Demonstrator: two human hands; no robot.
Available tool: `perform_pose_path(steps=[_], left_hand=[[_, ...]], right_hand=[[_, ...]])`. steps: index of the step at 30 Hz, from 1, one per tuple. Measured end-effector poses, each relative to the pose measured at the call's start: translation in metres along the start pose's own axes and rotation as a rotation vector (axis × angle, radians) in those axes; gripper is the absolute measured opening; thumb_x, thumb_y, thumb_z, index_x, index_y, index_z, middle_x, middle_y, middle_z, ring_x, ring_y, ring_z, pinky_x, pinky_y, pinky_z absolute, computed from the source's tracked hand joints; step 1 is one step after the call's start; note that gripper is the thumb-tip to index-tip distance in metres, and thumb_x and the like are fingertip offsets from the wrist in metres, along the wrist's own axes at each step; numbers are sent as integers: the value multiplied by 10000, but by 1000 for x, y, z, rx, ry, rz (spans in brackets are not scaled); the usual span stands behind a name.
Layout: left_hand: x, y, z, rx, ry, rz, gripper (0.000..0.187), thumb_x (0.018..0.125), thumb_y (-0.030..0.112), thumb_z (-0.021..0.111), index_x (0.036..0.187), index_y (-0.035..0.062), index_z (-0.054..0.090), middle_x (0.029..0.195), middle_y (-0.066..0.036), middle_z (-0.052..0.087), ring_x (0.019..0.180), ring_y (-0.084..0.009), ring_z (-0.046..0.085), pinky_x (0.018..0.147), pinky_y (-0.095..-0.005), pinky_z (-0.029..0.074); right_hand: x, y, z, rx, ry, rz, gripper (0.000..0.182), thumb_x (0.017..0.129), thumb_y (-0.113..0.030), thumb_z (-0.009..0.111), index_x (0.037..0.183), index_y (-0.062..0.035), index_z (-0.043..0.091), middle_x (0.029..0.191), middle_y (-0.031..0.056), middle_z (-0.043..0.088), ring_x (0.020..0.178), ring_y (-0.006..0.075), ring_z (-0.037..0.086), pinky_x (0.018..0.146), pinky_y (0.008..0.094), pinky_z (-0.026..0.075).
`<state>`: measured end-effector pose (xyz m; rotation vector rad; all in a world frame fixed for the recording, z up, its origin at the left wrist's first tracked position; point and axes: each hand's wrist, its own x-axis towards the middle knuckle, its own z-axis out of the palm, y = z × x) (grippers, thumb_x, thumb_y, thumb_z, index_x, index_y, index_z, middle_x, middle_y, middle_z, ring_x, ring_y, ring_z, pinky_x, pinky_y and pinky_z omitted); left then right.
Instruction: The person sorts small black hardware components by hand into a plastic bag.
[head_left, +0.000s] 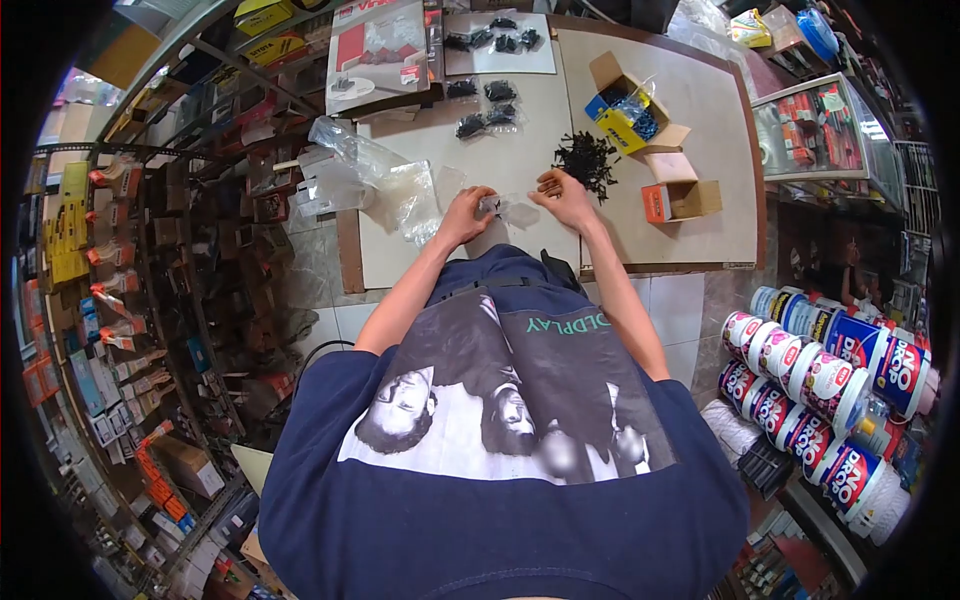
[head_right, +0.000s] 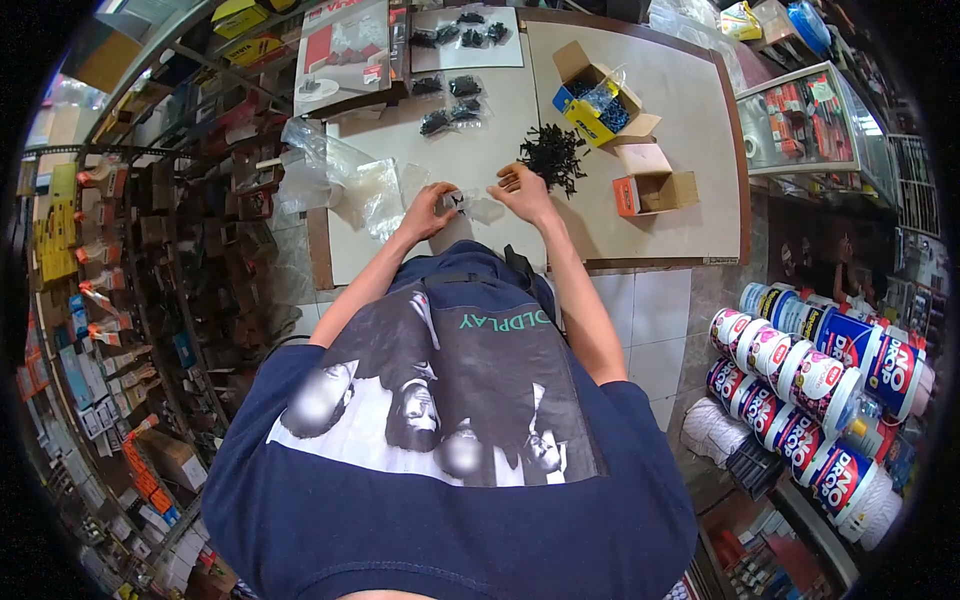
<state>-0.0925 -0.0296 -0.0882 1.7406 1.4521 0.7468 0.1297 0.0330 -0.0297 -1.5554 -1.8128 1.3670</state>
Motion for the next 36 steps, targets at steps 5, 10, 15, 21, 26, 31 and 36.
perform_pose_path(steps=[5, 10, 15, 21, 26, 31, 36], left_hand=[[1, 2, 5, 14, -42, 34, 407, 705, 131, 662, 1085, 53, 540, 1082, -146, 557, 1047, -324, 503, 912, -389, 411], [-3, 9, 12, 105, 25, 40, 500, 698, 207, 700, 1129, 41, 507, 1138, -187, 509, 1085, -352, 467, 929, -406, 396], [1, -7, 15, 218, 113, -37, 578, 672, 276, 741, 1151, 60, 499, 1154, -174, 489, 1107, -361, 449, 933, -444, 392], [-6, -19, 14, 101, 109, -65, 559, 660, 234, 753, 1139, 80, 508, 1147, -200, 472, 1106, -363, 449, 943, -435, 396], [-6, -26, 10, 49, 109, -38, 505, 662, 221, 746, 1093, 75, 528, 1124, -186, 477, 1100, -355, 454, 939, -414, 400], [-8, -13, 4, -17, 104, -62, 481, 662, 210, 742, 1074, 76, 533, 1101, -174, 486, 1090, -345, 459, 935, -406, 402], [-8, -13, 3, -32, 111, -74, 473, 666, 207, 747, 1070, 80, 535, 1083, -163, 501, 1090, -335, 460, 935, -400, 404]], right_hand=[[-12, -12, 17, -436, -143, -251, 314, 697, -236, 719, 992, -146, 660, 1105, 167, 543, 1023, 300, 559, 898, 386, 448], [-6, -18, 37, -287, -121, -210, 222, 719, -242, 695, 892, -104, 690, 1081, 170, 556, 999, 313, 568, 868, 378, 460], [-6, -20, 35, -291, -162, -241, 245, 741, -261, 680, 891, -68, 681, 1056, 164, 569, 965, 299, 585, 828, 373, 471], [-5, 27, -14, -107, 261, 64, 263, 751, -245, 686, 875, -19, 637, 905, 171, 618, 864, 286, 615, 757, 361, 486], [-6, 113, -46, -371, 548, 162, 274, 714, -183, 729, 906, -23, 615, 786, 108, 661, 741, 221, 647, 699, 329, 507], [-5, 127, -49, -251, 514, 196, 281, 691, -150, 748, 893, -13, 609, 777, 106, 662, 738, 212, 648, 689, 322, 507], [-3, 129, -53, -160, 465, 227, 233, 701, -97, 732, 881, -10, 613, 779, 95, 666, 728, 182, 653, 684, 296, 510]])
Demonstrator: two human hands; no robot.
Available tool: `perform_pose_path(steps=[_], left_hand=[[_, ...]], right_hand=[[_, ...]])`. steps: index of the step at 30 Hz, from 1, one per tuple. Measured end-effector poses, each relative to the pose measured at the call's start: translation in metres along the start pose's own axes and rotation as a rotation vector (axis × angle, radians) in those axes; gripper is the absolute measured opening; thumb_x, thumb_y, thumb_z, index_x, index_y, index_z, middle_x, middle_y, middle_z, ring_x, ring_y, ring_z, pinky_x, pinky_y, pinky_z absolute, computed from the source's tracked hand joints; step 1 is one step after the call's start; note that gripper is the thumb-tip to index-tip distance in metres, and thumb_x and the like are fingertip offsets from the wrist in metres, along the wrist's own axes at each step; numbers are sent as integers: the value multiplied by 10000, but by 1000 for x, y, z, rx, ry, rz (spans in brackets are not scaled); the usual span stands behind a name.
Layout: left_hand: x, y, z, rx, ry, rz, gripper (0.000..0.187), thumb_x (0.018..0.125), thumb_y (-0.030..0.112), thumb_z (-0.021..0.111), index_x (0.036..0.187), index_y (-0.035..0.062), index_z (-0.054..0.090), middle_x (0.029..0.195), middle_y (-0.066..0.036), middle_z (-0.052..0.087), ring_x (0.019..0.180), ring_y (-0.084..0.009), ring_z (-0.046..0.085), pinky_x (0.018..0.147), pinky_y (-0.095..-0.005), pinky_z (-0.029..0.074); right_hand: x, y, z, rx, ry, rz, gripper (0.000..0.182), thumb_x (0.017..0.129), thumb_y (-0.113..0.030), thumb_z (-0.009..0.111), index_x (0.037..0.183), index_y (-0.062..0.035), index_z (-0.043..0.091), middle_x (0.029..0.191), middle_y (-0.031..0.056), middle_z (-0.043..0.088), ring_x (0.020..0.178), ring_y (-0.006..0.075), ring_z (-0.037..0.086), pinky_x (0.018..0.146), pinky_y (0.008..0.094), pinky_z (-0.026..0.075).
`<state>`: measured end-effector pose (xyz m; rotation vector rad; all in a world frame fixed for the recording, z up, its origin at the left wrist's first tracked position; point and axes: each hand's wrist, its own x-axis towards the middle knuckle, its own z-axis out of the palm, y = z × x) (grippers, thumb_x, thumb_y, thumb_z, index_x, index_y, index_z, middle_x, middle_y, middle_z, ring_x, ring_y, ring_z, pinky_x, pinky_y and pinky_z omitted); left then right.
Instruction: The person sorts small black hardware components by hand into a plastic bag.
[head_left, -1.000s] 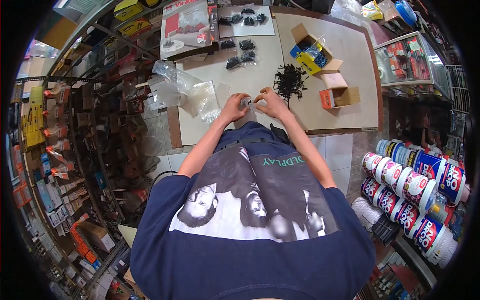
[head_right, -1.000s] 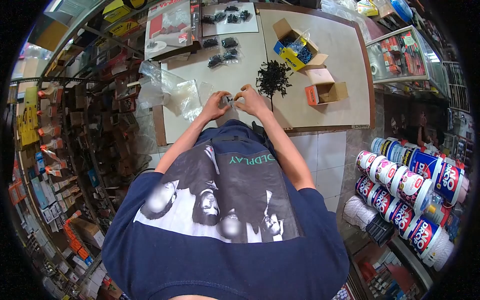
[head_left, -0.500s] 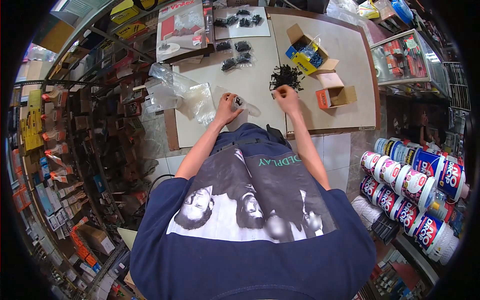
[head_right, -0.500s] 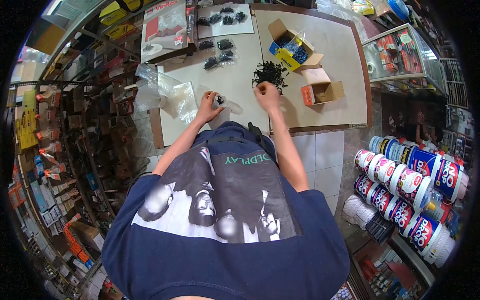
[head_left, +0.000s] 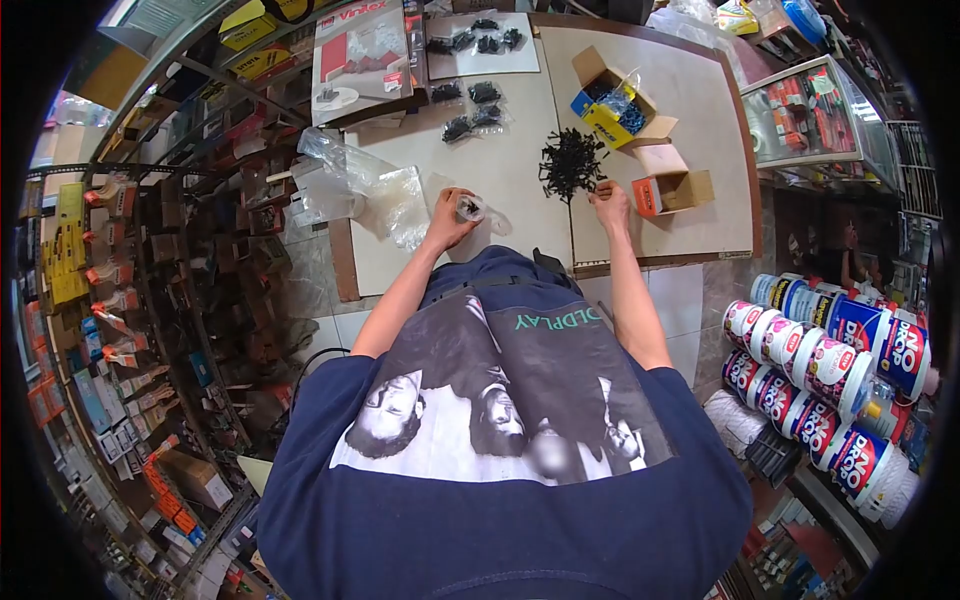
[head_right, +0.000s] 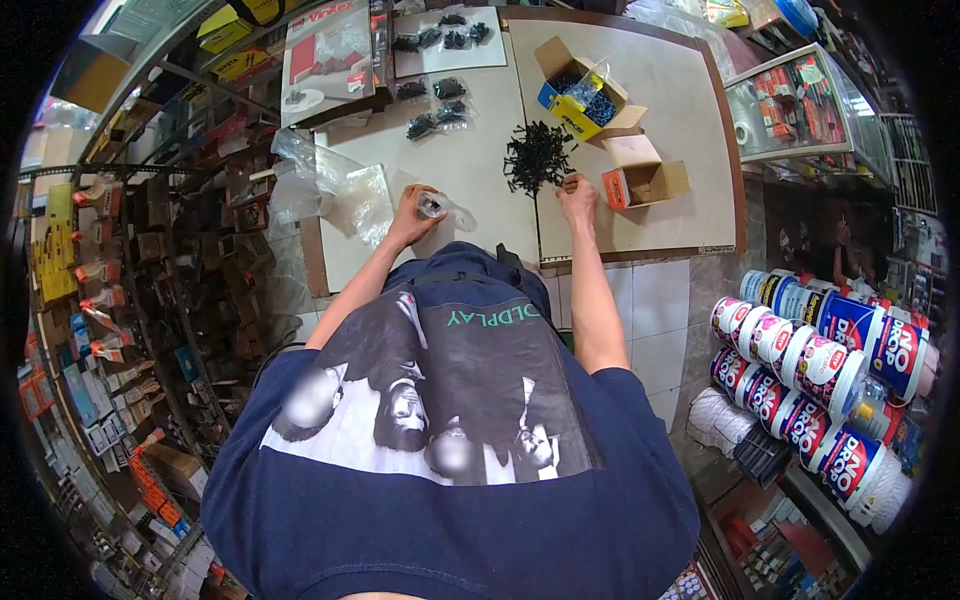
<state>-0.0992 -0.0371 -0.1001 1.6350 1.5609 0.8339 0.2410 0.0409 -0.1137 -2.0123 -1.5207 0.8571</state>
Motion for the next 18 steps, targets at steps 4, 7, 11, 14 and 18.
perform_pose_path(steps=[4, 7, 11, 14, 18], left_hand=[[1, 0, 0, 13, -6, 11, 471, 673, 216, 747, 1070, 78, 533, 1091, -165, 497, 1093, -336, 458, 936, -400, 403], [0, 3, -1, 19, -13, -16, 473, 673, 217, 749, 1070, 75, 532, 1096, -169, 495, 1097, -338, 457, 937, -401, 403], [0, 0, 0, 23, -14, -19, 476, 672, 217, 751, 1070, 75, 533, 1101, -174, 489, 1098, -341, 457, 936, -402, 404], [1, -5, 2, 19, -18, -10, 481, 670, 221, 755, 1072, 76, 533, 1106, -175, 483, 1094, -343, 458, 932, -403, 406], [1, -7, 3, 16, -18, -10, 493, 668, 230, 762, 1075, 77, 531, 1113, -174, 476, 1091, -344, 459, 929, -404, 409]], right_hand=[[-4, -4, -6, -13, -33, -23, 210, 707, -72, 717, 881, -14, 616, 781, 90, 671, 732, 174, 658, 681, 289, 512], [-6, -2, -8, -32, -57, -51, 206, 705, -64, 712, 883, -19, 618, 789, 87, 675, 736, 171, 659, 678, 289, 512], [-5, 7, -7, -11, -36, -43, 206, 710, -81, 703, 890, -26, 619, 788, 88, 676, 733, 174, 658, 677, 291, 512], [-6, 4, -8, 17, -18, -24, 218, 703, -85, 687, 900, -21, 620, 791, 101, 672, 741, 202, 654, 692, 307, 510], [-7, -13, -13, -13, 3, 0, 235, 689, -83, 678, 910, -20, 627, 799, 114, 667, 758, 242, 650, 719, 329, 506]])
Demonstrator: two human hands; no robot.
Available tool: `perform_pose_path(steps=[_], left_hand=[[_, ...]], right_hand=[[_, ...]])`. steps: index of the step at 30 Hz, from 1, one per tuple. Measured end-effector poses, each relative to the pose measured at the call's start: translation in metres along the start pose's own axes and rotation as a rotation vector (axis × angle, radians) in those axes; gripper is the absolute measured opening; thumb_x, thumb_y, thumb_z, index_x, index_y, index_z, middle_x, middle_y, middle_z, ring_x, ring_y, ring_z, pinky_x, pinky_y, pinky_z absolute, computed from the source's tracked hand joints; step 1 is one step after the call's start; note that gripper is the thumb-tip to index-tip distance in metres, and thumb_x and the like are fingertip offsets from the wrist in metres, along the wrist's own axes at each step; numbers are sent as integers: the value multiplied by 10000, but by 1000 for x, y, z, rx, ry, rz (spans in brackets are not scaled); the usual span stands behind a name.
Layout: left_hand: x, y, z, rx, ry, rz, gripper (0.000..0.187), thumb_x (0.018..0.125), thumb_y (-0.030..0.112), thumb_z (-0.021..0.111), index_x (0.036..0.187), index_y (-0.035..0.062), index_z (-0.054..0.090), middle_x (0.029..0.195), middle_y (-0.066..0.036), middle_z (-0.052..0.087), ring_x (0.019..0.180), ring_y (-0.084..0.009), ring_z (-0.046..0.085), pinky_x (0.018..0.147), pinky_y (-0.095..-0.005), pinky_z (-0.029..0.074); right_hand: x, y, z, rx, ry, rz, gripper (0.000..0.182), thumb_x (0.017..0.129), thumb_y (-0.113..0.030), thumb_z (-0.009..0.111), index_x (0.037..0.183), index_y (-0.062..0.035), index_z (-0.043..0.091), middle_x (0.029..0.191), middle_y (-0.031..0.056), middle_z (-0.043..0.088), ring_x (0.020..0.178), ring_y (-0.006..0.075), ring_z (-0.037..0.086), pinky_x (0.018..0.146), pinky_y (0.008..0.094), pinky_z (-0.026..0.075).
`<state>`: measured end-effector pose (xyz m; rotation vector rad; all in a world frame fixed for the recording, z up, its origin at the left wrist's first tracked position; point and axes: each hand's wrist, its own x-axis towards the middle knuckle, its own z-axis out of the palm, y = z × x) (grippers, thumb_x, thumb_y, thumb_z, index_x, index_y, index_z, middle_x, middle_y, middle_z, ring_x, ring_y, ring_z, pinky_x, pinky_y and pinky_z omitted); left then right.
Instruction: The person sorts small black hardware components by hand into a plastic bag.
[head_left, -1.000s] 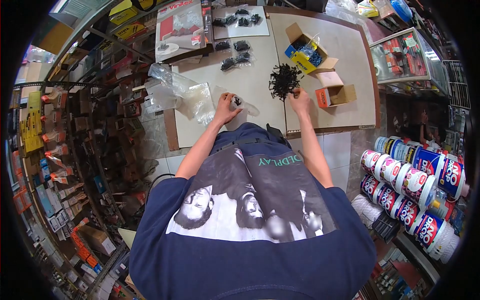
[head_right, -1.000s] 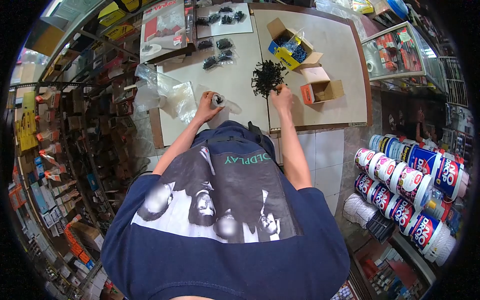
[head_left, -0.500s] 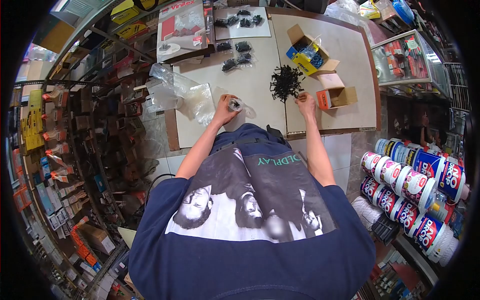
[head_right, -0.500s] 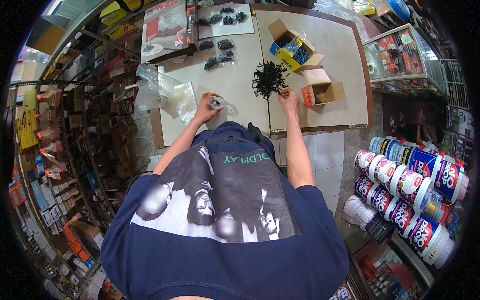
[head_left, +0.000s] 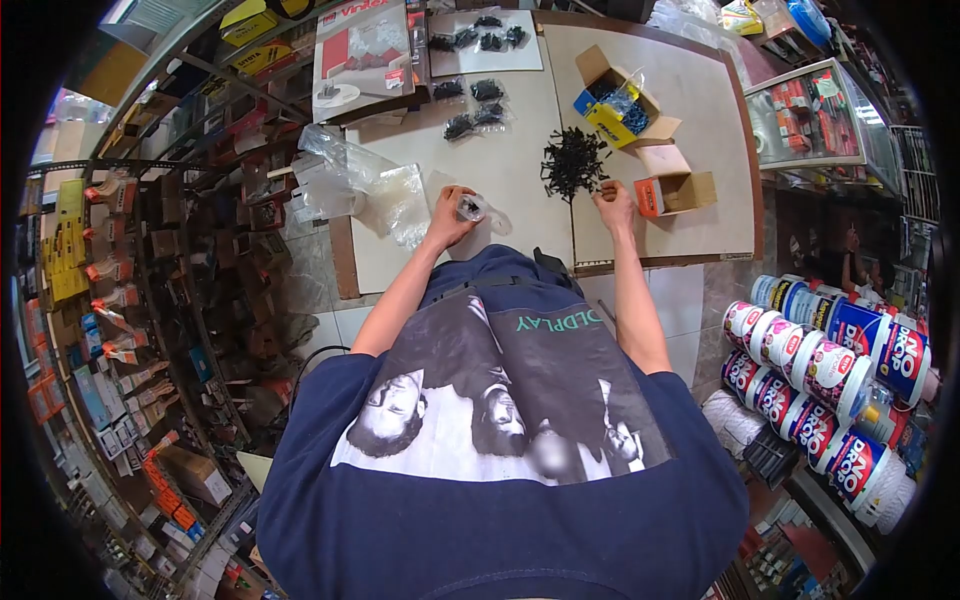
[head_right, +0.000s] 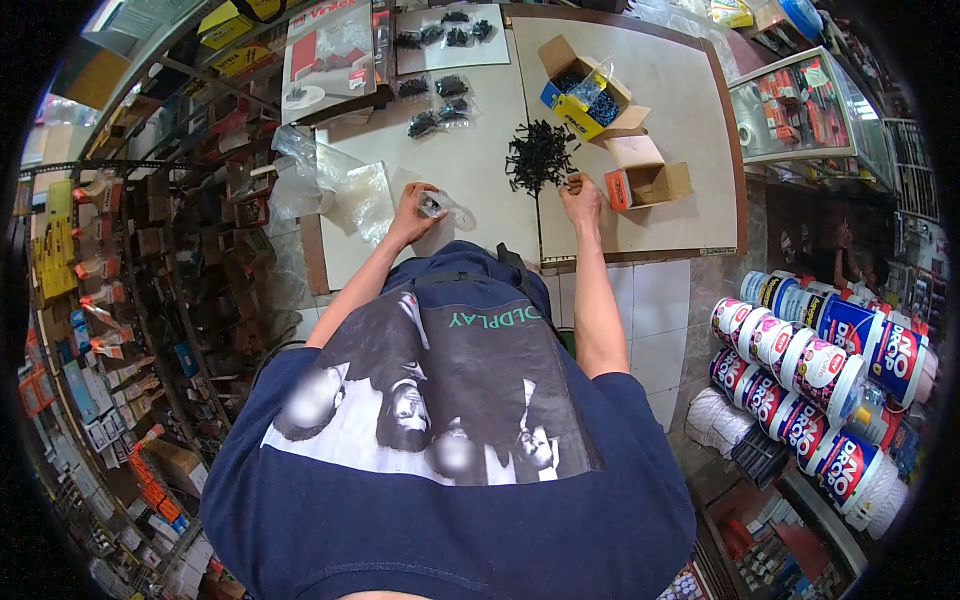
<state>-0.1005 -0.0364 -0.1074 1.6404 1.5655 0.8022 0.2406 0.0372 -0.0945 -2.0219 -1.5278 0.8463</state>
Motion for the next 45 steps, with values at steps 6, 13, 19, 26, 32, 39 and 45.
perform_pose_path(steps=[6, 13, 19, 26, 32, 39, 45], left_hand=[[1, -4, 2, 23, -5, 19, 494, 673, 241, 758, 1079, 80, 528, 1116, -175, 471, 1099, -344, 455, 930, -403, 409], [0, -3, -1, 48, -28, 32, 491, 706, 267, 741, 1092, 72, 510, 1125, -162, 461, 1122, -325, 437, 945, -394, 407], [-2, 3, -3, -6, -25, -44, 504, 705, 284, 742, 1108, 98, 504, 1160, -176, 430, 1111, -341, 452, 942, -398, 408], [2, 3, 2, 55, -13, -36, 533, 663, 233, 765, 1107, 90, 510, 1150, -188, 450, 1106, -351, 455, 938, -409, 412], [4, 0, 5, 151, -36, -51, 593, 655, 259, 768, 1152, 93, 490, 1169, -183, 436, 1115, -360, 445, 942, -413, 410], [0, -4, 5, 112, -36, -45, 587, 665, 262, 760, 1149, 70, 489, 1156, -197, 434, 1099, -365, 444, 950, -407, 400], [1, -5, 4, 128, -30, -34, 572, 659, 270, 766, 1132, 80, 507, 1144, -183, 447, 1080, -355, 471, 927, -405, 421]], right_hand=[[11, 11, 9, -115, -9, -247, 287, 678, -134, 708, 942, -54, 629, 847, 84, 678, 825, 234, 647, 742, 347, 498], [7, -7, 4, -452, -84, -262, 316, 657, -136, 705, 958, -76, 629, 821, 93, 669, 810, 258, 640, 740, 366, 499], [-1, 4, 3, -124, -136, -152, 394, 668, -127, 700, 1039, -46, 594, 773, 75, 661, 726, 200, 644, 679, 315, 506], [-20, -62, 12, 121, -155, -212, 379, 689, -105, 712, 1037, -28, 583, 767, 62, 659, 695, 147, 626, 650, 278, 498], [-57, -152, 43, 359, -563, -343, 354, 722, -97, 702, 1046, -35, 572, 784, 61, 662, 693, 113, 619, 612, 250, 490], [-56, -138, 55, 257, -491, -336, 370, 742, -201, 724, 1024, -10, 580, 815, 100, 663, 752, 185, 641, 693, 302, 504], [-30, -55, 12, 37, -88, -94, 306, 757, -196, 706, 968, 0, 604, 849, 122, 657, 806, 202, 639, 726, 307, 503]])
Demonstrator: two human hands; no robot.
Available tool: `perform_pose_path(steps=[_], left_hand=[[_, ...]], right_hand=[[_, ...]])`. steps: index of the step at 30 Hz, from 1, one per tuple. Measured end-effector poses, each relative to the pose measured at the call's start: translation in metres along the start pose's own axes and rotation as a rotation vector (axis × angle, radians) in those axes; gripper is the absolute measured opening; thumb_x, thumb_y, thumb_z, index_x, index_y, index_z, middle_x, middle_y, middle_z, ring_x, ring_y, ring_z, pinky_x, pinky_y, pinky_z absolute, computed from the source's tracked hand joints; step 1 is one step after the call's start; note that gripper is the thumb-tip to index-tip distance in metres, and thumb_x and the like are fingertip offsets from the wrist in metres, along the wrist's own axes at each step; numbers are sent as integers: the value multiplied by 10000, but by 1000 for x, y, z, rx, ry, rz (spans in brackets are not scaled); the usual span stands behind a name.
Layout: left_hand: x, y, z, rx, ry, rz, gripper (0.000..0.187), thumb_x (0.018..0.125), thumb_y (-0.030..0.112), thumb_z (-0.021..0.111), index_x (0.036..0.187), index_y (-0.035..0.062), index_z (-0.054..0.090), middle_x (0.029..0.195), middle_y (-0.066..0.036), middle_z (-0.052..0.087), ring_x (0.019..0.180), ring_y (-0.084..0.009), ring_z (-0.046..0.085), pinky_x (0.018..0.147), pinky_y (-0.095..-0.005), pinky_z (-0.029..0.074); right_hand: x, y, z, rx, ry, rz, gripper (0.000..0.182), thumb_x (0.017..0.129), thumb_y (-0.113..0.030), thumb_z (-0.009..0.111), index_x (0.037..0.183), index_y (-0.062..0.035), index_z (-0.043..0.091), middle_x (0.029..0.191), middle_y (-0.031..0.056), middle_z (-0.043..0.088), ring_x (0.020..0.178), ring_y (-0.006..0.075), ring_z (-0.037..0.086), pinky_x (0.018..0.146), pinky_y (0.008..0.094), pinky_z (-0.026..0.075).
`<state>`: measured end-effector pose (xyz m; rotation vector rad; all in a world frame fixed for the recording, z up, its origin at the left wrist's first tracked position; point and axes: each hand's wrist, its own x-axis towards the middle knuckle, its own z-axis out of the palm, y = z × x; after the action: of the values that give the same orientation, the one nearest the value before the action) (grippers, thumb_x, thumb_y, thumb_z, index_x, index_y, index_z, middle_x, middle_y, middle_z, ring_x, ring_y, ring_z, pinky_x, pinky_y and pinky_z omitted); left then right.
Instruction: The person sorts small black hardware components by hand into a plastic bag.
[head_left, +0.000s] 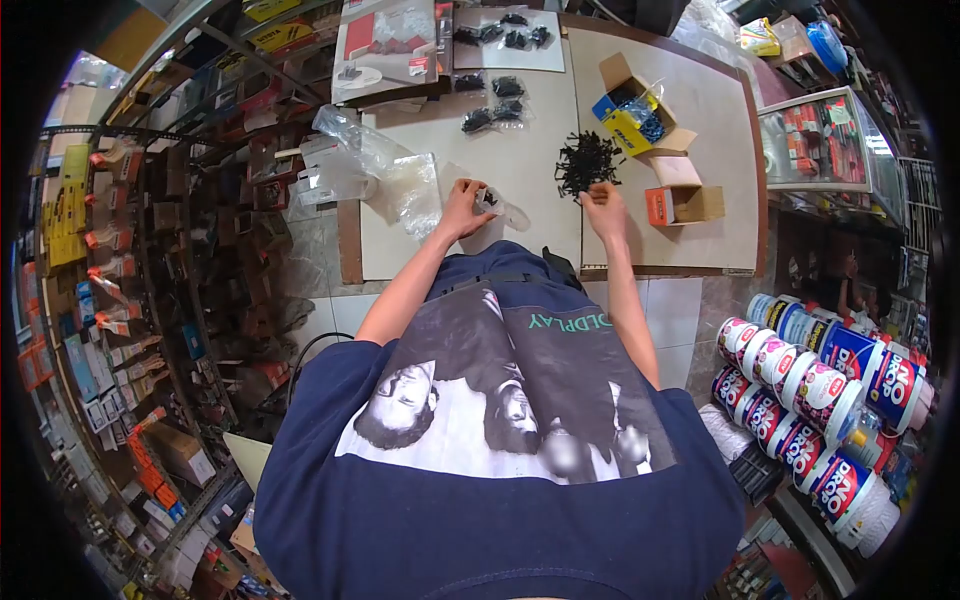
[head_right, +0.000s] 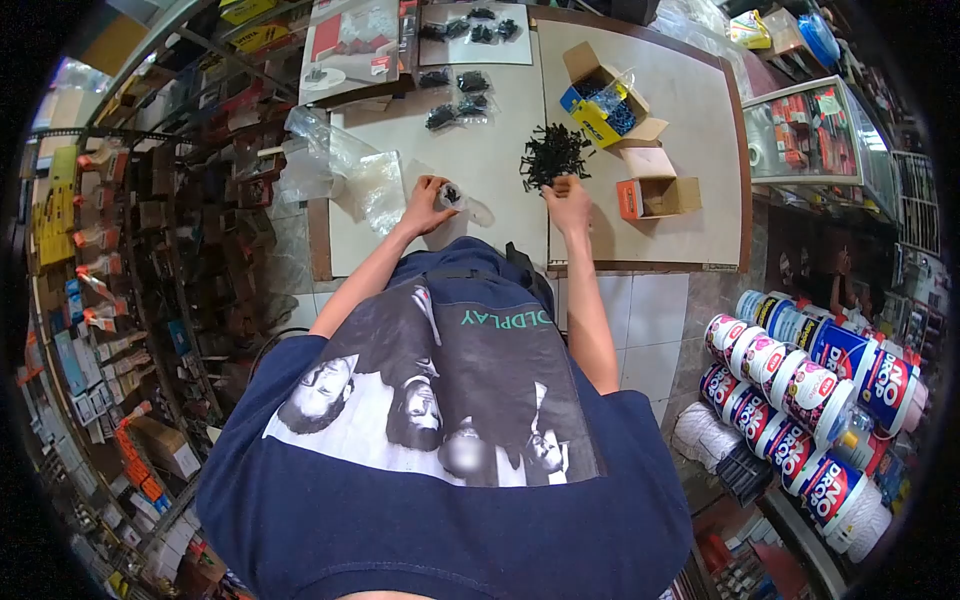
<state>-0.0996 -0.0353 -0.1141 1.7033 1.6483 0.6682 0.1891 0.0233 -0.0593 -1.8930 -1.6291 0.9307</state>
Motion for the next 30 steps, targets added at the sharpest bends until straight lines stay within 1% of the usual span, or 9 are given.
perform_pose_path(steps=[5, 8, 10, 13, 17, 19, 24, 26, 30], left_hand=[[1, 1, 0, 11, 0, 7, 565, 663, 277, 762, 1126, 78, 508, 1138, -183, 452, 1068, -353, 478, 910, -409, 429], [1, 1, 1, 26, 6, 11, 560, 664, 278, 760, 1123, 78, 509, 1136, -184, 452, 1066, -352, 478, 906, -411, 429], [1, 3, 0, 32, 11, 14, 557, 664, 275, 758, 1122, 78, 509, 1135, -184, 452, 1066, -353, 477, 905, -411, 428], [1, 1, -1, 3, -14, -1, 554, 664, 267, 756, 1122, 79, 508, 1133, -187, 452, 1069, -357, 471, 915, -412, 419], [1, -4, 4, 27, 18, 31, 557, 659, 256, 756, 1124, 78, 507, 1126, -188, 456, 1062, -355, 475, 910, -410, 424], [1, -3, 1, 17, 26, 26, 559, 656, 254, 757, 1124, 78, 508, 1123, -188, 457, 1060, -354, 477, 910, -409, 424], [0, -1, 0, 21, 16, 36, 557, 654, 257, 761, 1118, 74, 511, 1115, -189, 462, 1058, -355, 479, 903, -409, 429], [1, -1, 1, 34, 25, 47, 555, 655, 257, 760, 1116, 73, 512, 1111, -189, 464, 1057, -355, 480, 901, -409, 430], [1, -5, 1, 29, 21, 52, 554, 652, 254, 759, 1114, 72, 514, 1114, -188, 466, 1067, -356, 474, 911, -412, 422]], right_hand=[[-13, 58, -30, -281, 169, 60, 325, 701, -154, 719, 971, -13, 607, 943, 157, 644, 896, 267, 627, 795, 359, 492], [-22, 71, -38, -304, 82, -33, 286, 696, -100, 692, 961, -24, 615, 972, 158, 630, 919, 288, 611, 813, 381, 480], [-24, 83, -34, -365, 102, -253, 237, 713, -57, 661, 946, -32, 623, 963, 147, 629, 877, 283, 618, 771, 370, 489], [-26, 94, -25, -226, 62, -167, 192, 735, -36, 628, 925, -20, 611, 927, 161, 601, 876, 316, 586, 772, 404, 461], [-29, 88, -17, -179, 104, -69, 173, 749, -51, 615, 918, -15, 612, 875, 152, 625, 808, 296, 612, 724, 386, 478], [-29, 72, -13, -82, 145, 27, 199, 747, -49, 627, 944, -18, 616, 786, 98, 651, 710, 215, 639, 669, 321, 501], [-20, -2, 14, -1, 54, -75, 195, 747, -61, 640, 936, -20, 613, 794, 87, 654, 735, 170, 638, 675, 294, 500], [-13, -31, 26, 153, -48, -136, 236, 735, -103, 647, 948, -10, 609, 810, 121, 658, 768, 206, 647, 694, 320, 499], [-17, -95, 37, 230, -321, -216, 268, 742, -126, 662, 973, -3, 606, 814, 116, 659, 766, 194, 643, 709, 316, 501]])
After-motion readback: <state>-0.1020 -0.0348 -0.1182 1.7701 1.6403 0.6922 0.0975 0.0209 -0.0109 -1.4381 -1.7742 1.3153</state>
